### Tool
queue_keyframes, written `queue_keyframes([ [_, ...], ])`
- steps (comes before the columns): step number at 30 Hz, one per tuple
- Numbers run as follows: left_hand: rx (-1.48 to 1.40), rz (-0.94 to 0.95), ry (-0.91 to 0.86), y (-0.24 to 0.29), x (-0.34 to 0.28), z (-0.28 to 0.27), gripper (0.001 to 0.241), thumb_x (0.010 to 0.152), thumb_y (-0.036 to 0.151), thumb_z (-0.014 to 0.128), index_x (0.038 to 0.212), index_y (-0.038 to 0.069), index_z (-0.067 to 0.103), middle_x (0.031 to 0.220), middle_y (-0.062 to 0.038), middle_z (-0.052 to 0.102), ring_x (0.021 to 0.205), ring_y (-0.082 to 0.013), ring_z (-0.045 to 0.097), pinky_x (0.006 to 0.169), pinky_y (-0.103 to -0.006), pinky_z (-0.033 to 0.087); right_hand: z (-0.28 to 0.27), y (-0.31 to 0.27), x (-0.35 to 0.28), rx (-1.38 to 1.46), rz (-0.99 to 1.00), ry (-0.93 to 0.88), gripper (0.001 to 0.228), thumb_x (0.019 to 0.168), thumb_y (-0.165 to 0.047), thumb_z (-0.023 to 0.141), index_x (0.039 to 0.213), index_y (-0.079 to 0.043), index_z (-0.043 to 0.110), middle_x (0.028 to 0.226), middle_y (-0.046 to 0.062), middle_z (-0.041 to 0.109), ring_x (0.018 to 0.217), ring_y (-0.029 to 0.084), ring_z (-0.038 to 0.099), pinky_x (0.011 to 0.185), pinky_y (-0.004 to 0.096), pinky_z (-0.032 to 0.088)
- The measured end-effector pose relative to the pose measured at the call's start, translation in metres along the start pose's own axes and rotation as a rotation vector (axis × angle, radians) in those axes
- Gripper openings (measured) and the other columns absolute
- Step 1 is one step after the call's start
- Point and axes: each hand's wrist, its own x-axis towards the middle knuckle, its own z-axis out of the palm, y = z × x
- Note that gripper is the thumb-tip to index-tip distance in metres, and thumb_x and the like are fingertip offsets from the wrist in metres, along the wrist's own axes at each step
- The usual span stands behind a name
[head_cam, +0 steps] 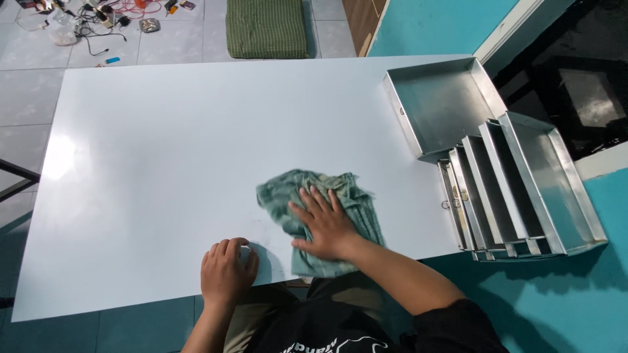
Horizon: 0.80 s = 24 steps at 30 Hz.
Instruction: A person unfolds a cloth and uses it to wipe down a white table surface.
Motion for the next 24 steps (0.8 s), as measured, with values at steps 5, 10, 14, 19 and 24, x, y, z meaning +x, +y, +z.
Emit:
queue_keyframes([
  [5,0.002,0.033,0.018,0.000,0.000,-0.004,0.024,0.087,0.036,0.069,0.104,0.019,0.070,0.096,-0.001,0.071,0.090,-0.0265,0.067,0.078,-0.0409,0.051,-0.012,0.022,0.004,0.009,0.006,-0.074,0.089,0.092,-0.077,0.034,0.166,-0.034,0.008,0.175,0.008,-0.006,0.160,0.031,-0.007,0.124,0.057,-0.007],
  [10,-0.003,0.042,0.028,0.001,0.001,-0.005,0.023,0.089,0.036,0.068,0.103,0.018,0.070,0.094,-0.001,0.071,0.087,-0.0259,0.066,0.078,-0.0406,0.052,0.003,0.089,0.041,0.049,0.109,0.107,0.087,0.092,-0.077,0.037,0.165,-0.036,0.015,0.175,0.006,0.002,0.160,0.031,0.000,0.124,0.060,0.001],
  [14,-0.006,0.032,0.028,0.002,0.001,-0.005,0.023,0.087,0.034,0.069,0.103,0.018,0.069,0.094,0.000,0.071,0.088,-0.0252,0.066,0.079,-0.0401,0.052,-0.017,0.111,0.063,0.120,0.268,0.170,0.087,0.092,-0.077,0.035,0.165,-0.034,0.018,0.175,0.006,0.001,0.160,0.031,0.000,0.124,0.060,0.001],
  [19,-0.007,0.016,0.003,0.003,0.003,-0.004,0.024,0.087,0.035,0.068,0.103,0.018,0.069,0.095,-0.001,0.072,0.090,-0.0267,0.067,0.080,-0.0419,0.052,-0.030,0.099,0.070,0.129,0.384,0.170,0.088,0.093,-0.075,0.033,0.166,-0.030,0.012,0.175,0.008,-0.001,0.160,0.030,-0.005,0.125,0.058,-0.002],
  [24,-0.004,0.007,-0.009,0.003,0.003,-0.004,0.024,0.086,0.034,0.069,0.104,0.018,0.069,0.095,0.000,0.071,0.089,-0.0253,0.066,0.078,-0.0404,0.051,-0.013,0.079,0.054,0.061,0.294,0.070,0.093,0.093,-0.077,0.026,0.168,-0.026,0.002,0.174,0.010,-0.011,0.159,0.034,-0.012,0.123,0.063,-0.005],
])
